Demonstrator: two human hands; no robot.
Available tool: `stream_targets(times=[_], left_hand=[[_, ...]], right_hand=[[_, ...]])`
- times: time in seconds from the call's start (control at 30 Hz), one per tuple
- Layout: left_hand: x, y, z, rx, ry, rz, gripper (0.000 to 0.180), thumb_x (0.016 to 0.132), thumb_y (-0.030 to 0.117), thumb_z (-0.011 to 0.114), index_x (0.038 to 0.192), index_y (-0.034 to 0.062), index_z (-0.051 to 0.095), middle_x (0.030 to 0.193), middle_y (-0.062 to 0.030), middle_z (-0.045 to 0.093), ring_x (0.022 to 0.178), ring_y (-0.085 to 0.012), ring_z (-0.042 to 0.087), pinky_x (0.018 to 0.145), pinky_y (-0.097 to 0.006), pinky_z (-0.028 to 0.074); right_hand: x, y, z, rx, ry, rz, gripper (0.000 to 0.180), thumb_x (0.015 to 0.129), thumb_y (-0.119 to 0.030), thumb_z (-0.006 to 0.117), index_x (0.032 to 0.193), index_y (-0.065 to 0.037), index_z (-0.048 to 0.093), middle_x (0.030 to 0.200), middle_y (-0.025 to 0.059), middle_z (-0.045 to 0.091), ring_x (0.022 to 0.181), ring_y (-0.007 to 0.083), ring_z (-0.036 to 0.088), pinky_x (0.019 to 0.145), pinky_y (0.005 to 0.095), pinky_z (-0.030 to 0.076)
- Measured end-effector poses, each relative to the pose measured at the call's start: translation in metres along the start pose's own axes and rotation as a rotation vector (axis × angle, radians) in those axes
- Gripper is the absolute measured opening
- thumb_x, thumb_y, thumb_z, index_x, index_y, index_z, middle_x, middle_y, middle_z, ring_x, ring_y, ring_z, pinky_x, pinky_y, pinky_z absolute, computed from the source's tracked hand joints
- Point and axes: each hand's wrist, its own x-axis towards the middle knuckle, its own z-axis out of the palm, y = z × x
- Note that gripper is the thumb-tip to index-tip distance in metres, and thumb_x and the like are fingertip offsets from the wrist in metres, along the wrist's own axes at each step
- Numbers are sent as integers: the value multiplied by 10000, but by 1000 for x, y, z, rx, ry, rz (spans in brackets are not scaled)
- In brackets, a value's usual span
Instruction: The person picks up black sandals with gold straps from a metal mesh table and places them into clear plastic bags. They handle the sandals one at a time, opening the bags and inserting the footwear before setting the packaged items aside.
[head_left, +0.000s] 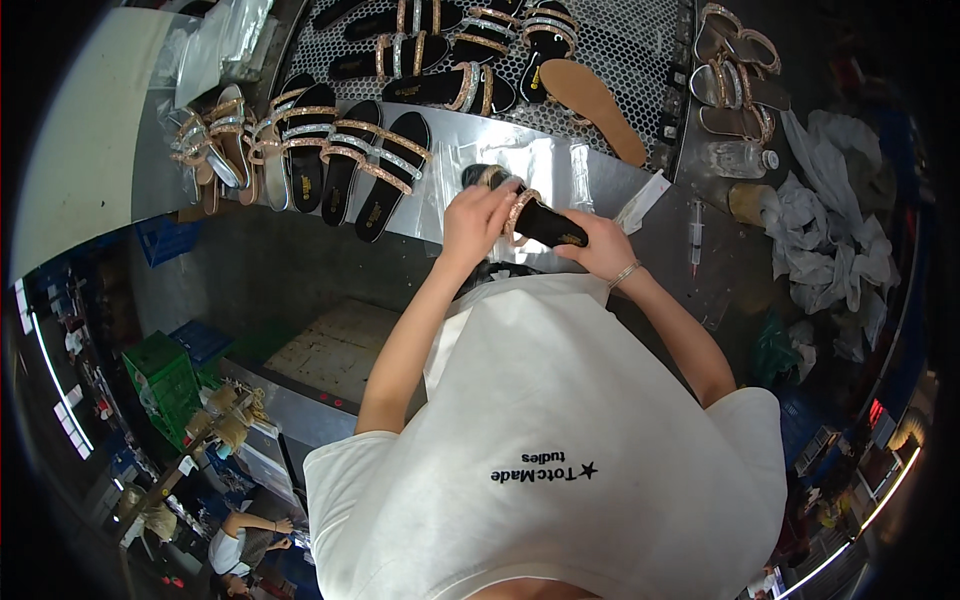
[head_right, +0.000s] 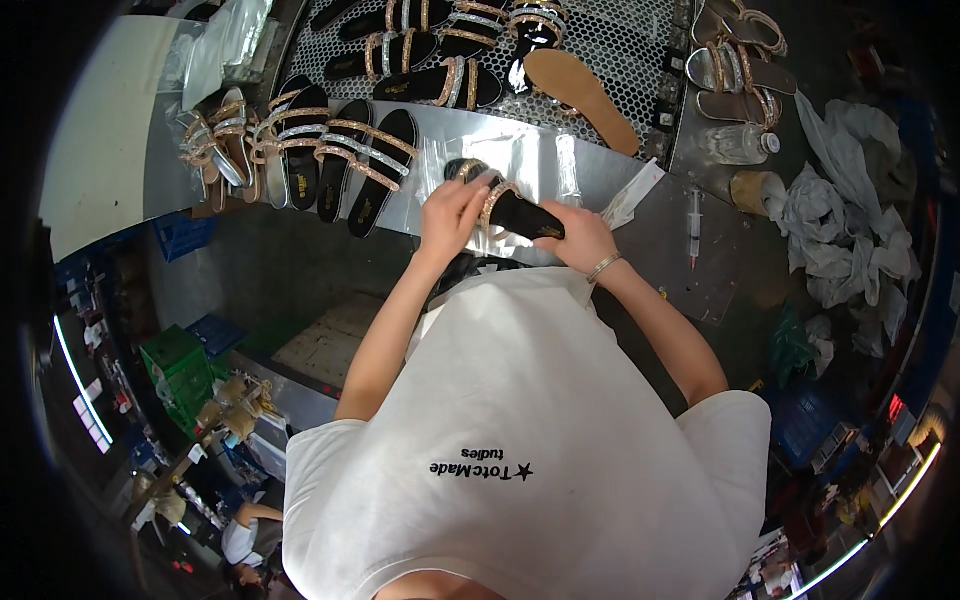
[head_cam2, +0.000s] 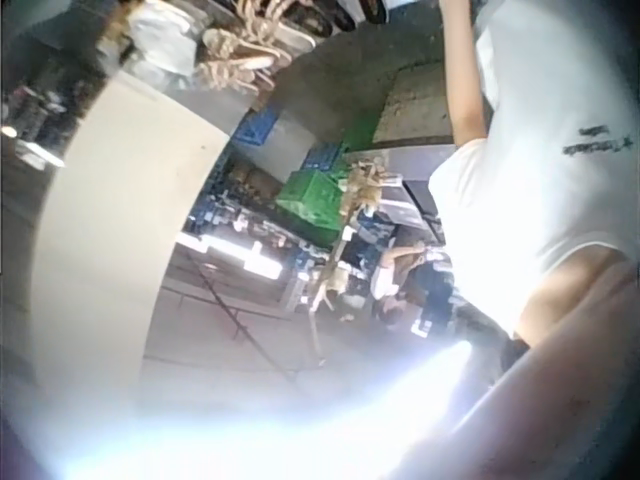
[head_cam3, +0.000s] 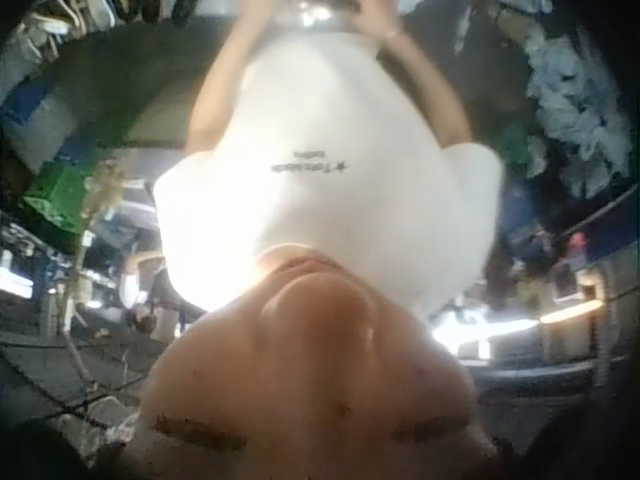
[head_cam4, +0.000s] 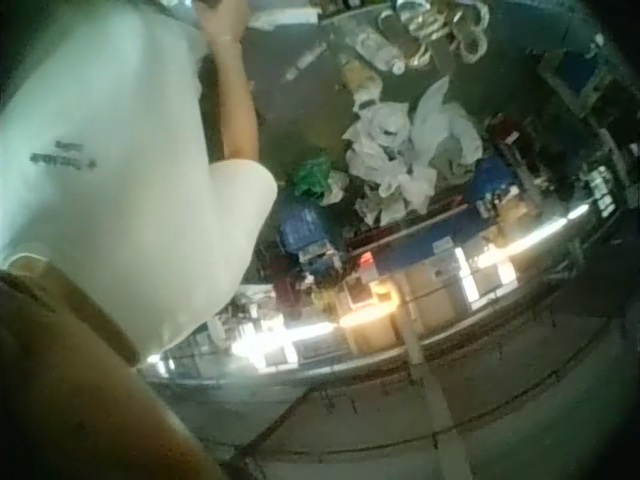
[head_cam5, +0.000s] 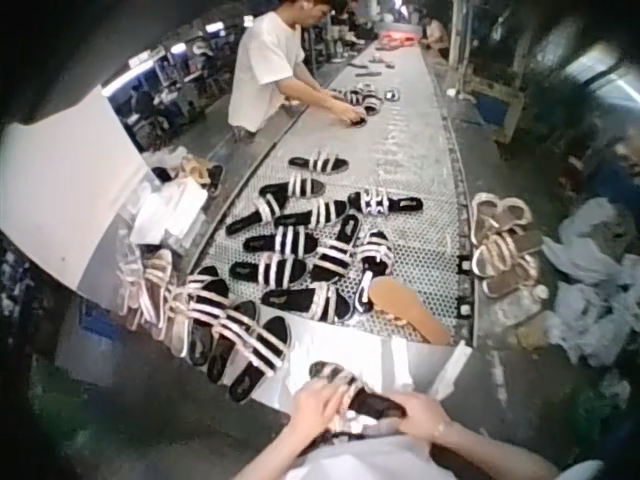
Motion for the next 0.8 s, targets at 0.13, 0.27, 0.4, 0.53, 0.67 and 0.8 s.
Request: stream_targets(times=[0.13,0.27,0.4,0.53,0.67,0.8], left_hand=[[2,19,-32,19,-70,18,207,821,138,599,1013,87,657,606,-81,495,541,-247,534,513,-345,439],[-1,40,-51,1,-25,61,245,797,127,627,1035,72,642,606,-69,502,522,-234,530,493,-349,440],[-3,61,-52,27,-37,120,207,805,102,627,992,17,648,620,-94,535,547,-240,549,524,-332,445],[-2,43,-65,-309,314,-362,157,842,68,582,946,-15,667,762,-130,649,603,-190,597,553,-293,464],[-12,56,-54,-198,340,-188,192,836,58,592,1000,-15,659,712,-119,625,568,-180,563,533,-282,451],[-10,56,-61,-35,191,-52,225,803,40,614,1019,-11,649,622,-96,550,518,-217,516,503,-317,427]], right_hand=[[17,-2,11,623,-220,240,439,685,-256,742,1043,-35,615,799,94,655,758,184,637,665,310,503],[34,-31,16,1033,-255,469,578,705,-153,725,1222,-62,482,871,110,622,771,176,617,677,293,502],[43,-59,28,717,-154,116,675,741,-115,672,1329,-69,343,1016,158,597,849,211,608,750,311,487],[43,-89,9,173,-114,12,788,722,-215,692,1368,-90,258,1000,231,596,793,352,623,694,393,497],[42,-115,-3,-119,-49,-88,820,743,-268,682,1387,-104,202,885,222,617,698,410,603,607,444,489],[54,-108,0,-52,13,-54,818,750,-250,680,1394,-108,197,733,184,613,675,394,604,593,441,476]])
